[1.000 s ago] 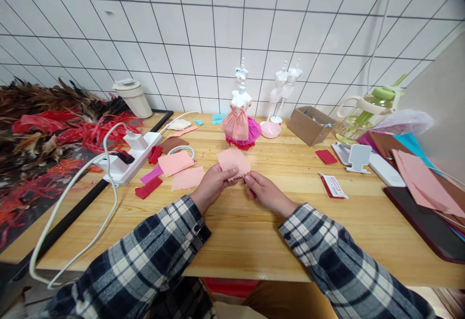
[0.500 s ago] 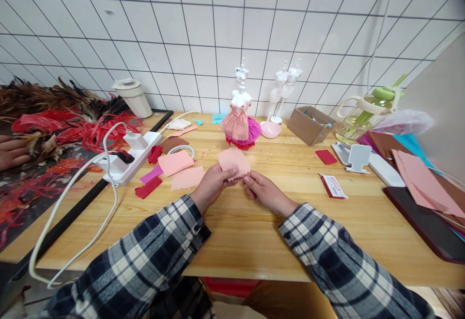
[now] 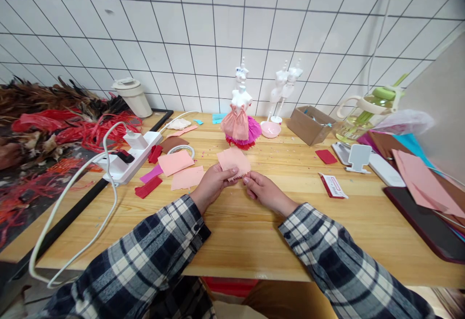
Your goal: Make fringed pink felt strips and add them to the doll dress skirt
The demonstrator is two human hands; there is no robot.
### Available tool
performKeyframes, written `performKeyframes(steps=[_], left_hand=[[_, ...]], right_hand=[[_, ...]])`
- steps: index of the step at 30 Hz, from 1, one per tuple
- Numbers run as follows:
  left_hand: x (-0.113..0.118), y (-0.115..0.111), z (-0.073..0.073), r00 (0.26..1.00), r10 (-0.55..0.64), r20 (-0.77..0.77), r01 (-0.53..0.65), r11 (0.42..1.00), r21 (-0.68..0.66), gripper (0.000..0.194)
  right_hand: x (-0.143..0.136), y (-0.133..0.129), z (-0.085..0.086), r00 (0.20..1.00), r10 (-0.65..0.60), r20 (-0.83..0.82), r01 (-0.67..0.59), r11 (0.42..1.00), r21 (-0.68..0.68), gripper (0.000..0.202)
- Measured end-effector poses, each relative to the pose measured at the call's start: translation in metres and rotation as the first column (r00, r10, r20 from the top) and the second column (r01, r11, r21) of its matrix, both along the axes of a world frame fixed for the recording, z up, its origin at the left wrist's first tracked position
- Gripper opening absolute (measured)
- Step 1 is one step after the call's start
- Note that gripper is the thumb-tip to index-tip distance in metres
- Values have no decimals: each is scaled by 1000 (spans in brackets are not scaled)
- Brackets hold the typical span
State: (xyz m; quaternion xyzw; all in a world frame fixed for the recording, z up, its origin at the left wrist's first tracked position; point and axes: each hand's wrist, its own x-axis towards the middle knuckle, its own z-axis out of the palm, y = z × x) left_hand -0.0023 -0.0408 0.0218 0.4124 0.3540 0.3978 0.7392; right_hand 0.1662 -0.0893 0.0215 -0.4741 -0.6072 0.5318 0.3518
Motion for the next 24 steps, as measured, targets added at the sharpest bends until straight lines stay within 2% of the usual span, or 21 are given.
performKeyframes(steps=[7, 10, 12, 14, 16, 18, 19, 20, 21, 22, 23, 24], left_hand=[[-1, 1, -3, 999, 26, 42, -25, 999, -31, 35], [-2, 2, -2, 997, 56, 51, -53, 997, -56, 31], [-2, 2, -1, 996, 71, 53, -67, 995, -79, 27], [-2, 2, 2, 995, 84, 51, -79, 991, -104, 23], [-1, 1, 3, 994, 98, 46, -92, 988, -124, 21], [-1, 1, 4, 993, 110, 40, -104, 986, -133, 21], [-1, 1, 4, 992, 115, 41, -109, 985, -136, 22], [-1, 1, 4, 991, 122, 48, -115, 984, -138, 22], [-1, 2, 4, 989, 135, 62, -125, 982, -143, 22], [-2, 3, 4, 985, 150, 80, -137, 979, -152, 21], [-2, 3, 4, 981, 167, 101, -149, 975, -164, 20], [-3, 4, 4, 975, 186, 119, -164, 971, -173, 18]], right_hand=[[0, -1, 5, 999, 29, 40, -28, 999, -17, 40], [2, -1, 8, 995, -10, 100, 0, 996, 95, 42], [8, 1, 9, 983, -95, 156, 65, 980, 190, 41], [18, 4, 9, 939, -221, 262, 152, 953, 261, 37], [31, 10, 9, 844, -341, 414, 221, 924, 311, 34], [46, 16, 9, 735, -420, 533, 263, 900, 348, 30], [51, 17, 9, 714, -435, 549, 278, 895, 348, 29], [54, 17, 10, 735, -420, 532, 290, 905, 312, 28], [55, 15, 11, 800, -357, 482, 280, 933, 226, 29], [52, 12, 12, 891, -234, 390, 217, 972, 88, 32], [45, 6, 13, 967, -67, 247, 89, 993, -80, 36], [36, -1, 14, 989, 135, 61, -117, 965, -235, 42]])
